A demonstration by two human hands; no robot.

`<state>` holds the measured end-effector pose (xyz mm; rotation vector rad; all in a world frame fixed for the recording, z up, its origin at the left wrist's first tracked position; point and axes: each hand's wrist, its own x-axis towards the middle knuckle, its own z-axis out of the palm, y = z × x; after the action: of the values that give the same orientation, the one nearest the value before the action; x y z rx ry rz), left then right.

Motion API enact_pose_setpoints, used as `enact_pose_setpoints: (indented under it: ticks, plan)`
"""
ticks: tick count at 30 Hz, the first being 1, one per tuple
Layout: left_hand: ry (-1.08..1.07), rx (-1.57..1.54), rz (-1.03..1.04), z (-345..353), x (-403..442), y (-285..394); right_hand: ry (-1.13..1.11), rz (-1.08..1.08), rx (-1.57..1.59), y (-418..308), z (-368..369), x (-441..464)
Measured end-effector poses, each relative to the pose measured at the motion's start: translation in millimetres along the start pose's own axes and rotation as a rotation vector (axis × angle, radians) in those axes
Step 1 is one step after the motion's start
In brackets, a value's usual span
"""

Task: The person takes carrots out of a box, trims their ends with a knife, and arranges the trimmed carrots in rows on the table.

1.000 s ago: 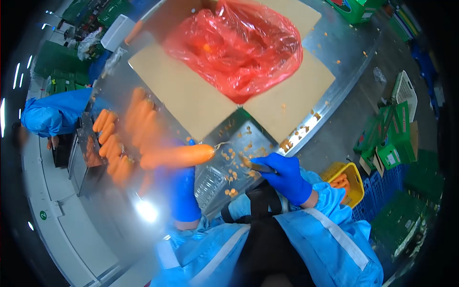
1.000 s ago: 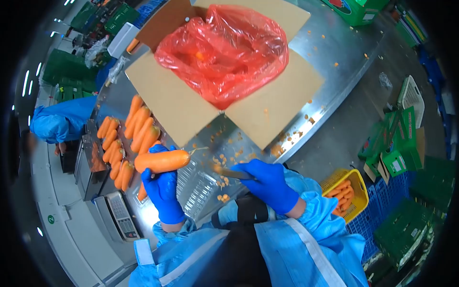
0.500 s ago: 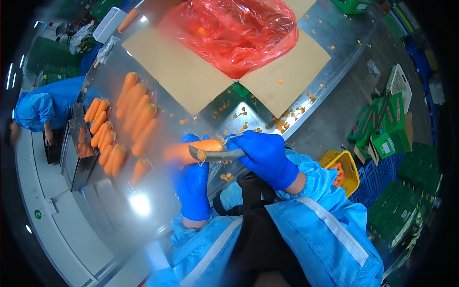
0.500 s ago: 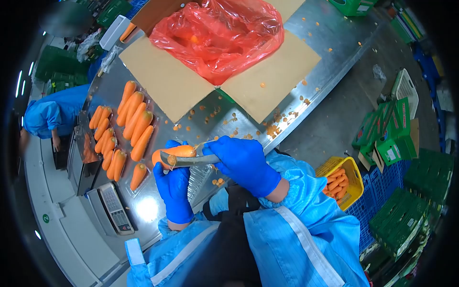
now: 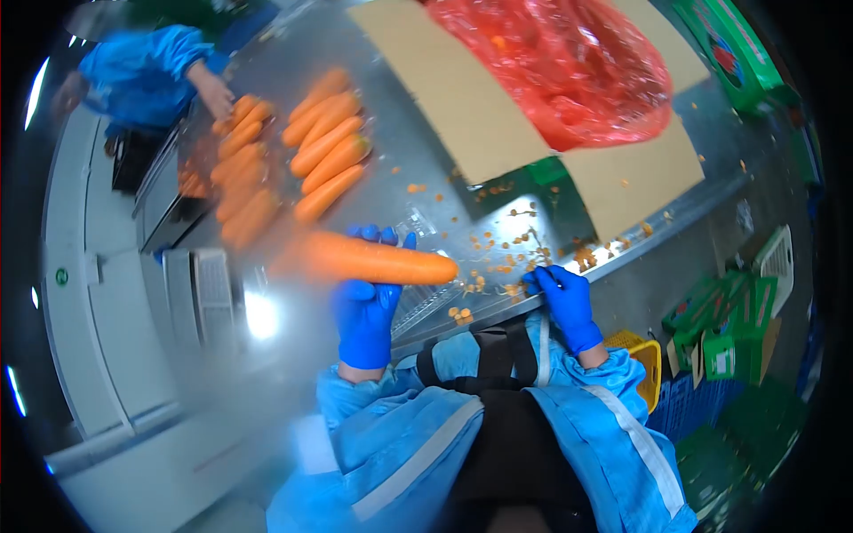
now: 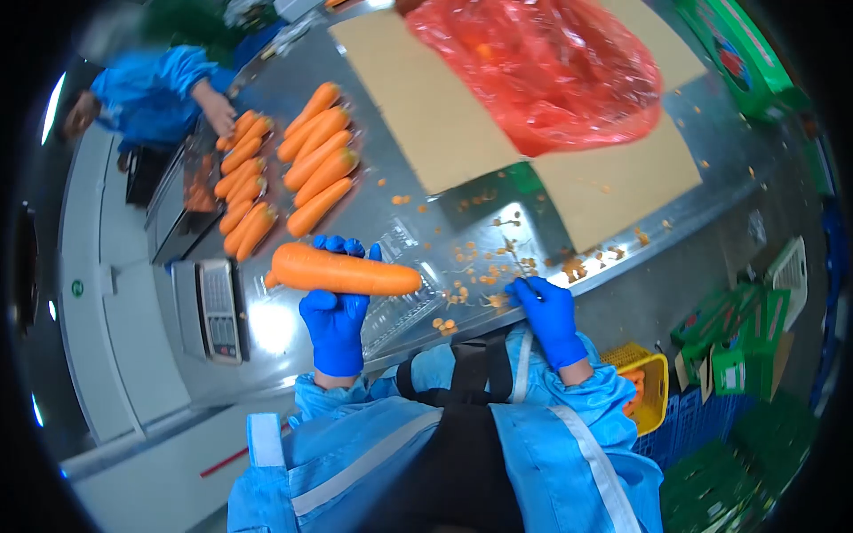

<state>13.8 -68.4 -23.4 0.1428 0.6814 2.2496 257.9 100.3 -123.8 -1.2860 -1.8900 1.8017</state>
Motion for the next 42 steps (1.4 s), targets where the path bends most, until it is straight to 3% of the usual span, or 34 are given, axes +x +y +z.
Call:
enact_pose_setpoints:
  ticks: [3, 6, 8, 12, 13, 19, 22, 25, 31, 34, 37, 40, 42]
  plan:
    - [0.236, -0.041, 0.083, -32, -6, 36, -0.023, -0.016, -0.092, -10, -2, -6]
    - [0.355, -0.085, 0.193, -109, -14, 79, -0.025, -0.045, -0.095, -5, 0, -8]
    - [0.308, 0.453, 0.236, -150, -27, 107, -0.012, -0.066, -0.145, -6, 2, -7]
    - [0.582, 0.339, 0.244, -221, -54, 135, -0.004, -0.005, -0.155, 1, 3, -7]
    - [0.696, 0.236, 0.24, -225, -57, 138, -0.001, -0.035, -0.173, 3, 3, -6]
    - [1.003, 0.574, 0.301, -237, -57, 135, 0.022, 0.018, -0.132, 5, 8, -5]
    - [1.005, 0.409, 0.354, -213, -39, 139, 0.039, 0.031, -0.12, 9, 7, -4]
    - [0.962, 0.243, 0.393, -234, -32, 144, 0.052, 0.039, -0.116, 11, 8, -2]
    - [0.733, 0.67, 0.386, -248, -34, 145, 0.074, 0.003, -0.126, 13, 10, -2]
    - [0.834, 0.772, 0.299, -234, -31, 151, 0.075, 0.013, -0.115, 10, 12, -3]
    - [0.868, 1.452, 0.549, -234, -38, 150, 0.087, 0.014, -0.107, 11, 10, -5]
    - [0.782, 2.464, 0.436, -221, -41, 166, 0.095, -0.001, -0.106, 19, 9, -3]
    - [0.525, 2.492, 0.455, -221, -34, 174, 0.092, -0.026, -0.125, 20, 9, -3]
